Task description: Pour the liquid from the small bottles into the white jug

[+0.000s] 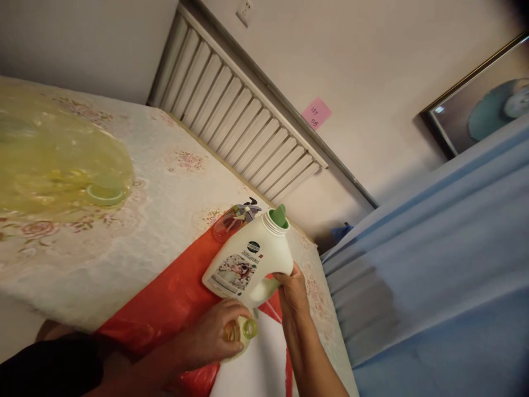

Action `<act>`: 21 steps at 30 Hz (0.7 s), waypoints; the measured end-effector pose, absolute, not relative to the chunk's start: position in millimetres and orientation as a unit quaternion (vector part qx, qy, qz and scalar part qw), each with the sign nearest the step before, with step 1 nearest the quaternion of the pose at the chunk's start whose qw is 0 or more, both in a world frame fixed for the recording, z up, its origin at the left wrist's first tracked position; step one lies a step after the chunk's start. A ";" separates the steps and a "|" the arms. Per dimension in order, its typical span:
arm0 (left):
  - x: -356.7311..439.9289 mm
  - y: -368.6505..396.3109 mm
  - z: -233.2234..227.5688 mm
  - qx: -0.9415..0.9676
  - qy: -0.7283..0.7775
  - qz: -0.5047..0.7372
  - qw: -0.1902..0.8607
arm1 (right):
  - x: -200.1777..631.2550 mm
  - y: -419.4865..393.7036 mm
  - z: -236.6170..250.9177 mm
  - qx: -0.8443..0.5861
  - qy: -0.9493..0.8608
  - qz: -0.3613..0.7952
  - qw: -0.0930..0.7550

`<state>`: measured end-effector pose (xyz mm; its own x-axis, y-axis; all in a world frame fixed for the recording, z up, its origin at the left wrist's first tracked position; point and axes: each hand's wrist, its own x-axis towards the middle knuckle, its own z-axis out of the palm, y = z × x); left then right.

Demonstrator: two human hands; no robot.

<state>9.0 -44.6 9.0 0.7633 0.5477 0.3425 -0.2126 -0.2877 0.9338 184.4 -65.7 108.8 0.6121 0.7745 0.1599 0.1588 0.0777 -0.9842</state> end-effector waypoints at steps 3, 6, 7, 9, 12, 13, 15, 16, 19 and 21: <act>8.1 -43.5 10.5 0.742 0.114 0.319 0.579 | 171.9 -54.1 95.7 -0.614 -0.363 0.270 0.647; 7.5 -42.2 12.7 0.751 0.116 0.316 0.568 | 162.6 -45.9 84.6 -0.595 -0.360 0.297 0.654; 7.6 -42.0 13.3 0.752 0.119 0.314 0.567 | 160.4 -43.9 81.0 -0.591 -0.360 0.304 0.655; 8.1 -41.8 14.1 0.753 0.123 0.309 0.567 | 157.2 -41.1 74.0 -0.584 -0.360 0.309 0.658; 9.4 -41.5 14.5 0.753 0.119 0.306 0.570 | 154.7 -39.6 65.5 -0.582 -0.364 0.303 0.661; 9.7 -41.3 14.7 0.754 0.117 0.305 0.570 | 154.5 -39.8 63.8 -0.584 -0.366 0.298 0.660; 10.1 -40.8 15.5 0.754 0.119 0.294 0.575 | 155.8 -41.5 62.7 -0.590 -0.376 0.287 0.654; 10.1 -40.6 16.0 0.754 0.123 0.287 0.578 | 157.7 -43.1 63.3 -0.593 -0.383 0.283 0.649; 9.5 -40.3 16.8 0.752 0.143 0.269 0.584 | 172.2 -52.3 66.4 -0.603 -0.424 0.279 0.615; 8.5 -40.4 16.7 0.753 0.159 0.263 0.582 | 189.8 -62.6 66.0 -0.647 -0.471 0.240 0.550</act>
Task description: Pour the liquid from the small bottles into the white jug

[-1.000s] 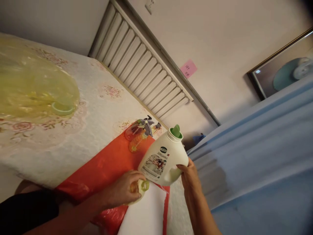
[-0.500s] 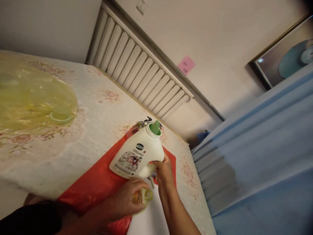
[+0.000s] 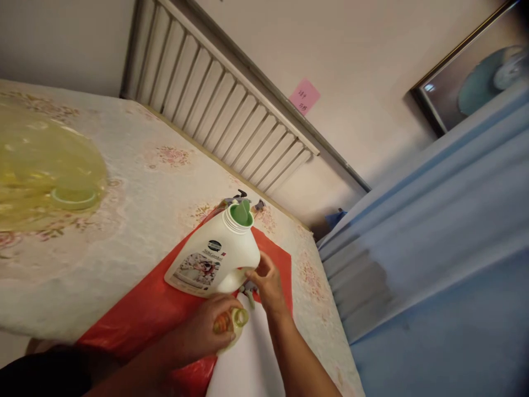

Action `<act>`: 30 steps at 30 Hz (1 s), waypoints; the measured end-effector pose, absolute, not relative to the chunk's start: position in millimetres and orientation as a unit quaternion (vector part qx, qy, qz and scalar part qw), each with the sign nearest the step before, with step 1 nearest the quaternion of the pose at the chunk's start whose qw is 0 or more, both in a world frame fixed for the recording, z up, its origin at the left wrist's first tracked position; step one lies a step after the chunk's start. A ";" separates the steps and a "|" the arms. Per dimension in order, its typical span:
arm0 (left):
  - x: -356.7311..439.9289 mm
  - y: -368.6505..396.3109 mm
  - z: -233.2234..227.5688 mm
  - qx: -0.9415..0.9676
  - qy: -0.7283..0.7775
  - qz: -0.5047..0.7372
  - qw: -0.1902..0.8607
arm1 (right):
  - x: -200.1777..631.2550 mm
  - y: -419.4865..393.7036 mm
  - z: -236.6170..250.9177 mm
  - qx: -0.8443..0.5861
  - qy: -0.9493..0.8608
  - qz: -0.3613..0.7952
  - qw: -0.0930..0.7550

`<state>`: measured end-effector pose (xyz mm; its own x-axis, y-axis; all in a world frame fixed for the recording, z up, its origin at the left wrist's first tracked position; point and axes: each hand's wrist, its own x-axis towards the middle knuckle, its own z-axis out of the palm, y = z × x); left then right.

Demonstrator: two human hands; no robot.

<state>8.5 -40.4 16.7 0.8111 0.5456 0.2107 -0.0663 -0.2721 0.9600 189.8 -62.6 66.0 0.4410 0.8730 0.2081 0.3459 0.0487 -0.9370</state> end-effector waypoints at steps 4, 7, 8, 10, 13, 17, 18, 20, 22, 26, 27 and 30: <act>5.6 -40.3 16.8 0.755 0.164 0.251 0.583 | 228.7 -88.6 52.6 -0.761 -0.471 0.128 0.427; 4.0 -40.1 13.7 0.757 0.155 0.248 0.585 | 241.2 -103.8 37.1 -0.806 -0.475 0.084 0.343; 3.8 -40.1 11.1 0.758 0.152 0.250 0.582 | 241.2 -106.7 32.3 -0.815 -0.481 0.071 0.315; 3.5 -40.3 3.4 0.765 0.145 0.255 0.573 | 237.4 -109.0 24.2 -0.827 -0.491 0.045 0.268; 3.4 -41.2 -13.2 0.787 0.132 0.265 0.542 | 231.3 -105.5 15.2 -0.839 -0.498 0.017 0.220; 4.8 -43.5 -36.7 0.805 0.146 0.271 0.507 | 232.1 -99.0 8.2 -0.842 -0.504 0.003 0.190; 5.6 -44.4 -41.1 0.804 0.159 0.271 0.505 | 233.2 -98.6 7.6 -0.841 -0.506 0.000 0.190; 7.2 -46.9 -46.4 0.798 0.184 0.272 0.506 | 235.5 -100.3 8.8 -0.838 -0.509 -0.008 0.198; 8.5 -50.7 -46.7 0.787 0.210 0.277 0.509 | 237.7 -104.8 13.2 -0.830 -0.513 -0.017 0.218; 8.9 -61.5 -36.7 0.767 0.255 0.297 0.508 | 244.1 -118.5 31.6 -0.803 -0.521 -0.028 0.286; 8.8 -64.4 -33.7 0.764 0.267 0.301 0.504 | 245.9 -122.3 38.0 -0.795 -0.522 -0.029 0.307; 8.7 -71.9 -27.5 0.762 0.301 0.308 0.484 | 249.8 -134.1 60.4 -0.770 -0.517 -0.024 0.373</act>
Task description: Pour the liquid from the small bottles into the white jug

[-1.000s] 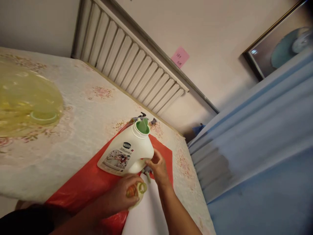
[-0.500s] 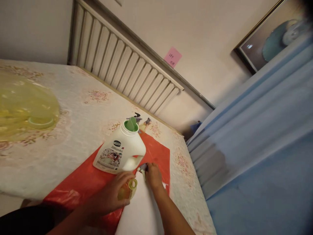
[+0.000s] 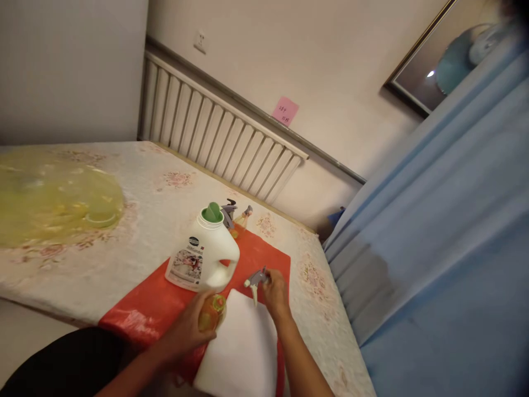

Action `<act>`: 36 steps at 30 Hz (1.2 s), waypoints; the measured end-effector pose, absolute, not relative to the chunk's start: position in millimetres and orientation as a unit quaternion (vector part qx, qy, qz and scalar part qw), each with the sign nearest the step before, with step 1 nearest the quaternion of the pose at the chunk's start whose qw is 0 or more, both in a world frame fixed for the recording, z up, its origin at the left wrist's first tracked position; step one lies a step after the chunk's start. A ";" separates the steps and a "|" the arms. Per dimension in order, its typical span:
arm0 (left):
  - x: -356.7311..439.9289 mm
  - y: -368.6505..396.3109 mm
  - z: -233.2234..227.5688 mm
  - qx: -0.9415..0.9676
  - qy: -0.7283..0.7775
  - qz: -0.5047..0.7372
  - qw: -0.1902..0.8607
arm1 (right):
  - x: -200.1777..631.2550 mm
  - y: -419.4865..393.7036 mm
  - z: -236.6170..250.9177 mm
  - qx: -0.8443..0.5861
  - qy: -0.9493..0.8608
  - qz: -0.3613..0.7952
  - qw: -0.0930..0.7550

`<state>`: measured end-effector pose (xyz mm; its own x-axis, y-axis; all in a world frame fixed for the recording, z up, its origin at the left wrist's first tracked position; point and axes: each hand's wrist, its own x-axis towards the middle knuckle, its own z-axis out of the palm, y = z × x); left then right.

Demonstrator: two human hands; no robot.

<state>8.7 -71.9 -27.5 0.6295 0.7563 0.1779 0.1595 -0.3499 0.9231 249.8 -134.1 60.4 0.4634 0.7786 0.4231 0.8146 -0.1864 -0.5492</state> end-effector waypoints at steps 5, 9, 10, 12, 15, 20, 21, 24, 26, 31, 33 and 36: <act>11.5 -79.1 -26.3 0.758 0.331 0.320 0.462 | 242.9 -157.8 101.5 -0.725 -0.501 0.010 0.472; 13.8 -82.6 -26.7 0.749 0.341 0.331 0.461 | 229.7 -176.0 123.5 -0.686 -0.477 0.061 0.546; 14.1 -83.4 -26.5 0.749 0.342 0.332 0.460 | 226.4 -179.3 126.3 -0.675 -0.470 0.077 0.564; 14.2 -84.7 -26.2 0.751 0.341 0.331 0.458 | 220.4 -184.0 129.0 -0.653 -0.453 0.112 0.597; 14.0 -85.9 -26.4 0.752 0.340 0.338 0.452 | 212.3 -185.6 128.9 -0.624 -0.425 0.151 0.638; 13.8 -86.1 -27.9 0.754 0.337 0.353 0.438 | 198.8 -177.0 130.4 -0.592 -0.401 0.180 0.676; 13.8 -86.2 -28.1 0.755 0.337 0.355 0.437 | 195.9 -174.7 131.6 -0.586 -0.400 0.184 0.680; 13.8 -86.8 -28.8 0.756 0.337 0.356 0.435 | 188.2 -168.8 136.6 -0.563 -0.390 0.205 0.699; 14.1 -87.3 -29.1 0.756 0.337 0.354 0.435 | 184.5 -166.1 140.3 -0.543 -0.379 0.220 0.716; 15.3 -87.7 -28.3 0.754 0.340 0.354 0.437 | 177.2 -159.6 147.3 -0.508 -0.384 0.238 0.734; 15.5 -87.3 -28.4 0.754 0.339 0.356 0.436 | 173.2 -155.7 148.6 -0.504 -0.391 0.241 0.732; 15.9 -86.2 -31.1 0.753 0.339 0.362 0.433 | 165.9 -149.2 149.1 -0.505 -0.398 0.242 0.727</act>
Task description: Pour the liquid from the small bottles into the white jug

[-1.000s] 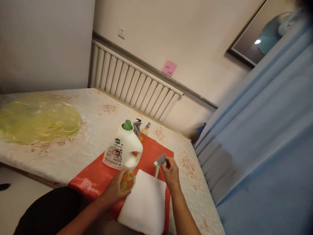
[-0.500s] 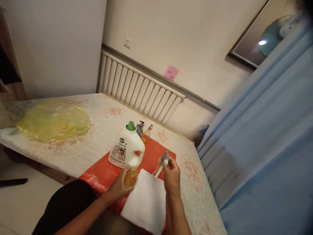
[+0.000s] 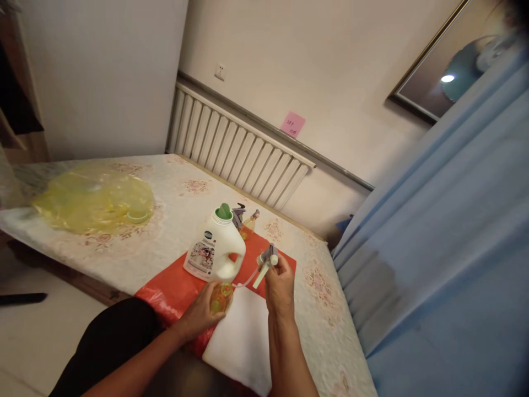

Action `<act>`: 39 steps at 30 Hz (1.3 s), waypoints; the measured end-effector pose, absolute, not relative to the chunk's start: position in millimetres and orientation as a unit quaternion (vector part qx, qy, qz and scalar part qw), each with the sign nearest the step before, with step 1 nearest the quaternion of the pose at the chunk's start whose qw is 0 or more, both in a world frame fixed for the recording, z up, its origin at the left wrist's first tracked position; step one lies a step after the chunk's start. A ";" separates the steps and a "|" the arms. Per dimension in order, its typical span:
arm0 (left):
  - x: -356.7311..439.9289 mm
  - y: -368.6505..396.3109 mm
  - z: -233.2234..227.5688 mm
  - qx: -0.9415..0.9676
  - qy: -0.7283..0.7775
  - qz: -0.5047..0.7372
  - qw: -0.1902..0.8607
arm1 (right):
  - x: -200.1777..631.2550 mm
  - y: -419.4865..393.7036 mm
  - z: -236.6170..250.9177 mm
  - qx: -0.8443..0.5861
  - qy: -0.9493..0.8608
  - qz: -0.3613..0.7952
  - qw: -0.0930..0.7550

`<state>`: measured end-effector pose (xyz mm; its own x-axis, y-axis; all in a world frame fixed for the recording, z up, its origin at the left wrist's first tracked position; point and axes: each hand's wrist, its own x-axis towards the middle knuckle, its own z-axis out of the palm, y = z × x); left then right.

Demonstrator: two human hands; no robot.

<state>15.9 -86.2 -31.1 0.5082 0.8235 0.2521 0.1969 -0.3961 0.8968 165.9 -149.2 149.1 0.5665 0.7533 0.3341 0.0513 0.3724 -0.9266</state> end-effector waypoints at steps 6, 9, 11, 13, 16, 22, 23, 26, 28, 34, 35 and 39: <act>16.4 -84.0 -40.1 0.748 0.339 0.376 0.429 | 152.5 -138.4 142.3 -0.534 -0.416 0.240 0.696; 16.6 -84.0 -41.3 0.746 0.335 0.384 0.428 | 146.7 -134.1 132.0 -0.548 -0.429 0.247 0.674; 16.7 -84.2 -40.9 0.745 0.334 0.387 0.428 | 143.3 -132.1 122.4 -0.558 -0.437 0.253 0.659; 16.7 -84.3 -40.3 0.744 0.333 0.391 0.427 | 140.2 -131.0 111.1 -0.567 -0.443 0.260 0.643; 16.7 -83.8 -39.9 0.746 0.328 0.394 0.425 | 136.8 -131.1 92.3 -0.583 -0.448 0.267 0.623; 17.0 -82.7 -39.4 0.752 0.315 0.396 0.423 | 133.4 -131.9 64.2 -0.604 -0.450 0.271 0.599; 16.9 -82.7 -38.9 0.753 0.313 0.395 0.423 | 133.1 -132.1 62.3 -0.605 -0.452 0.272 0.597; 16.2 -82.8 -36.7 0.757 0.308 0.394 0.422 | 132.1 -133.9 60.0 -0.603 -0.457 0.279 0.591; 15.4 -83.0 -35.2 0.758 0.305 0.395 0.420 | 131.9 -136.4 59.4 -0.601 -0.458 0.285 0.589; 14.8 -82.9 -35.1 0.758 0.300 0.399 0.419 | 134.0 -139.9 57.3 -0.590 -0.460 0.301 0.592; 15.0 -82.9 -35.5 0.757 0.302 0.399 0.420 | 134.5 -138.9 57.7 -0.590 -0.460 0.300 0.592; 15.7 -83.9 -35.0 0.750 0.314 0.398 0.424 | 137.0 -133.0 63.7 -0.582 -0.475 0.305 0.585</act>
